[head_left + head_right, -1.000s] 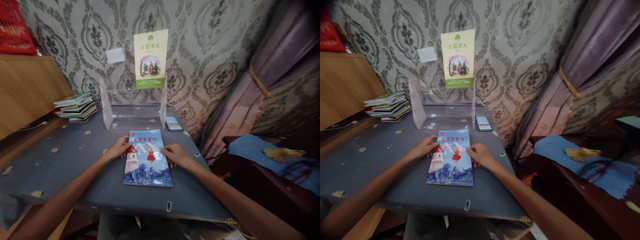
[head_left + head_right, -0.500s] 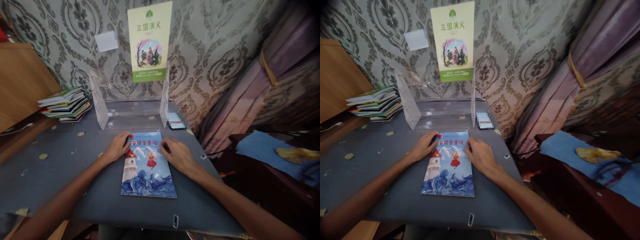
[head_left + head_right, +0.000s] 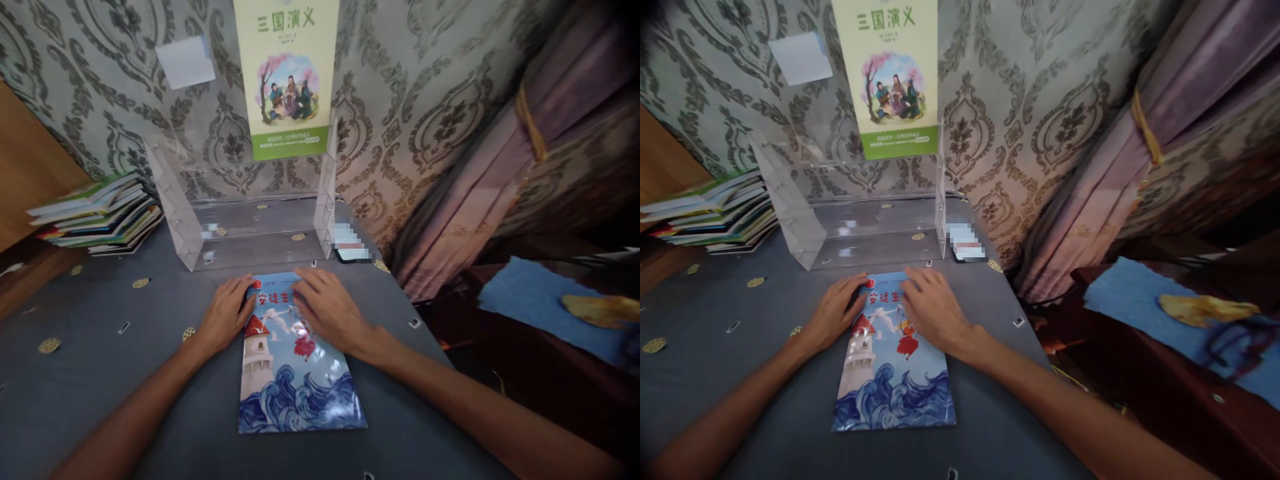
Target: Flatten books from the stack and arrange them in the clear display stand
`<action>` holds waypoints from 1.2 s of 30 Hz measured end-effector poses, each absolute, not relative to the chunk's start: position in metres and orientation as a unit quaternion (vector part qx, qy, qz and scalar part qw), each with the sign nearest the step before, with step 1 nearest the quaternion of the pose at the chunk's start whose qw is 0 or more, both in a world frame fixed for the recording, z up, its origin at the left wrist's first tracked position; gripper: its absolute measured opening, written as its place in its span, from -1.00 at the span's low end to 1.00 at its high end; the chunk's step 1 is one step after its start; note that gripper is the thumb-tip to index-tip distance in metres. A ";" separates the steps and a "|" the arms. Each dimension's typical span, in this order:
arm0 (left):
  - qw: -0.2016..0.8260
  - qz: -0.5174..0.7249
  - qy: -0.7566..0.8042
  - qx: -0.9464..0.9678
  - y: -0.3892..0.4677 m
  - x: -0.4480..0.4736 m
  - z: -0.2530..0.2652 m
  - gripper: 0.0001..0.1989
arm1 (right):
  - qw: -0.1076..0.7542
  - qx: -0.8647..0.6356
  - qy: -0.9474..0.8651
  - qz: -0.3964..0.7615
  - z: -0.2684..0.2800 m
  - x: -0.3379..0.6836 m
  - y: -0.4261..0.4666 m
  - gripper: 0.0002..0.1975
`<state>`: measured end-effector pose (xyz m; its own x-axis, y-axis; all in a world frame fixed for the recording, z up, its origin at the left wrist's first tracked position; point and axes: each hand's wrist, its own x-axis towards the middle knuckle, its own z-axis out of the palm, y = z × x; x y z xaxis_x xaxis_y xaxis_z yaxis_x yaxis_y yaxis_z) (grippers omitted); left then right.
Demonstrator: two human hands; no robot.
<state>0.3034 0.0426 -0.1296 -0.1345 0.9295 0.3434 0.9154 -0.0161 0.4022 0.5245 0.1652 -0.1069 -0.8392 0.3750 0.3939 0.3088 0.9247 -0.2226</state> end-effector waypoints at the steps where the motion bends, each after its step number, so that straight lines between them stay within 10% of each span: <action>1: 0.005 0.273 0.698 0.661 0.043 0.303 -0.130 -0.68 | 0.210 -0.134 -0.964 0.095 -0.107 0.517 0.163 -0.74; 9: -0.030 0.265 0.685 0.678 0.043 0.300 -0.135 -0.66 | 0.128 -0.092 -0.971 0.178 -0.109 0.484 0.159 -0.58; 36: -0.012 0.242 0.701 0.670 0.043 0.301 -0.129 -0.64 | 0.254 -0.261 -0.897 0.252 -0.131 0.549 0.209 -0.66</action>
<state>0.3011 0.0431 -0.1294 -0.1011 0.9347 0.3407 0.9461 -0.0156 0.3235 0.5487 0.2087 -0.1314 -0.7351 0.5955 0.3241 0.3401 0.7375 -0.5835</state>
